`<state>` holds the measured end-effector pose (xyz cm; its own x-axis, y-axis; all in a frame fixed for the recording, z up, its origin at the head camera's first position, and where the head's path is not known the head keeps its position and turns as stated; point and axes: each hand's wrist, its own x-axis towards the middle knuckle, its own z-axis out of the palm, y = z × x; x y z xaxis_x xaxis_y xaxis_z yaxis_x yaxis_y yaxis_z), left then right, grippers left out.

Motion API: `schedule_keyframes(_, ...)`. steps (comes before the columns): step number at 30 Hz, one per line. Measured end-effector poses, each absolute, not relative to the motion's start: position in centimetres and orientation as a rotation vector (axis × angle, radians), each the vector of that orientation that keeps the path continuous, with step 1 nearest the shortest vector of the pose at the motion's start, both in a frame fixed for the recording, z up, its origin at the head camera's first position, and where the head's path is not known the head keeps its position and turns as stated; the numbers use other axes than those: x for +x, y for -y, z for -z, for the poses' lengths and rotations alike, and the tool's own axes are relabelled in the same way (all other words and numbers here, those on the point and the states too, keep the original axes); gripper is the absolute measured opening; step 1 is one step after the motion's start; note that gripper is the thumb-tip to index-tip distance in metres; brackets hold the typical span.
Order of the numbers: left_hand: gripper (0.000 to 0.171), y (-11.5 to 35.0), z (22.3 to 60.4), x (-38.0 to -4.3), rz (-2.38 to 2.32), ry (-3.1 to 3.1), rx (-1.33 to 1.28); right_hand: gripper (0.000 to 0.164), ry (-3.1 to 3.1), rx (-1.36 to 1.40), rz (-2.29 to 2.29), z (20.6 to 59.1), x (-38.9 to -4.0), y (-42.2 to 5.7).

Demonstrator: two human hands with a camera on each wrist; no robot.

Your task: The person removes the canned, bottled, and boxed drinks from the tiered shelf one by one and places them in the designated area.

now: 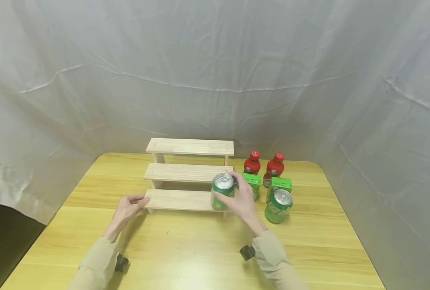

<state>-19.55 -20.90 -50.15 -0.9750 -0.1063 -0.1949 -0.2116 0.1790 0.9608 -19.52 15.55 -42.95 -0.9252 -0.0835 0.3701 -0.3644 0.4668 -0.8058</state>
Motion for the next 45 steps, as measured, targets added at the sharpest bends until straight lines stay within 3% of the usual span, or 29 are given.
schedule_keyframes(14, 0.044, 20.9, 50.1, -19.5, -1.944, -2.356, -0.315, 0.07, 2.563, 0.136, -1.384, 43.9, -18.8, -21.3)
schedule_keyframes(45, 0.041, 20.9, 50.5, -19.5, -1.949, -2.355, -0.315, 0.071, 2.746, 0.0, -1.176, 46.8, -18.7, -22.2)
